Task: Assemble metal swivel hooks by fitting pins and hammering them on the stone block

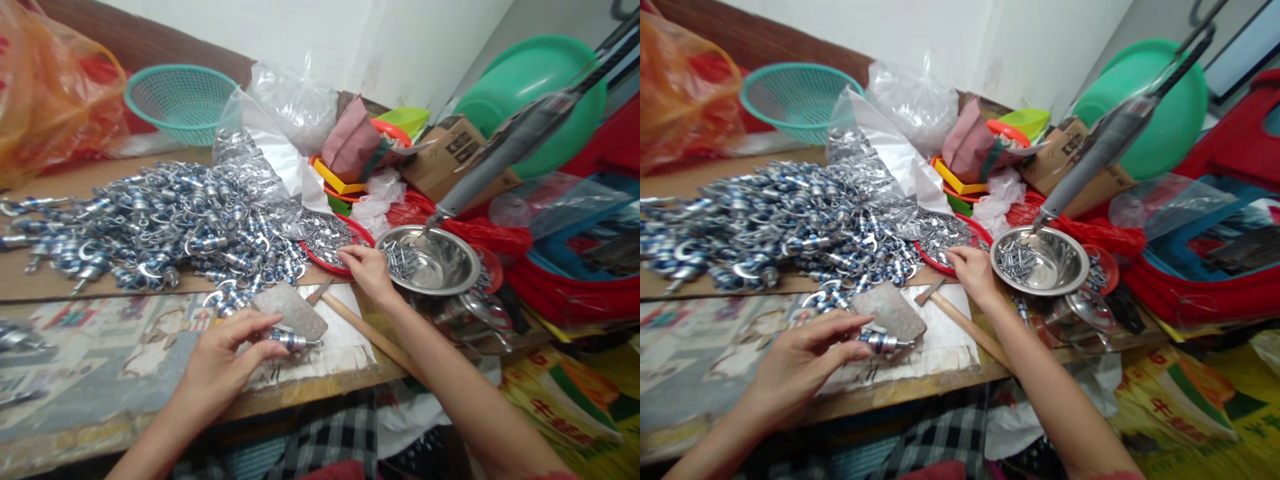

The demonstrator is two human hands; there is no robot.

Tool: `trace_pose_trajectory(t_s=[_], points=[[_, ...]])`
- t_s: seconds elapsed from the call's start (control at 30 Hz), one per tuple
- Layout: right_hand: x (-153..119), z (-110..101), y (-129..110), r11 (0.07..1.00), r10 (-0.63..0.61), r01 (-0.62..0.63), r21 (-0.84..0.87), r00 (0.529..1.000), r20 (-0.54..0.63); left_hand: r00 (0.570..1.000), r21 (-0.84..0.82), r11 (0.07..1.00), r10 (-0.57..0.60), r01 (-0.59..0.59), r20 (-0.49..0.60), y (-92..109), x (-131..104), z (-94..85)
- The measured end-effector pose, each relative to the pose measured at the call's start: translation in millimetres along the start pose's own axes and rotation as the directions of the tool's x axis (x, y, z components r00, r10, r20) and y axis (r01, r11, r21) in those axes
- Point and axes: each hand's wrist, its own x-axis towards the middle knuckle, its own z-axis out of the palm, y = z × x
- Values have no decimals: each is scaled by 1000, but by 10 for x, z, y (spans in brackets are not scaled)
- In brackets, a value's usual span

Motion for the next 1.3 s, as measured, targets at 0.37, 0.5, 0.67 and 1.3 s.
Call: trace_pose_trajectory(t_s=[0.37,0.5,0.67,1.3], points=[[-870,-22,-807,761,-365,255,597,928,69,952,55,956,291,-286,-97,-37,-34,49],[-910,-19,-794,783,-337,254,568,940,44,953,54,953,300,-298,-43,-25,-48,31],[-1001,-4,-651,744,-585,560,365,810,-49,993,-41,996,76,-80,-93,29,-65,10],[-1025,-74,-595,677,-668,664,318,736,-114,995,72,995,68,-74,77,163,-82,-67]])
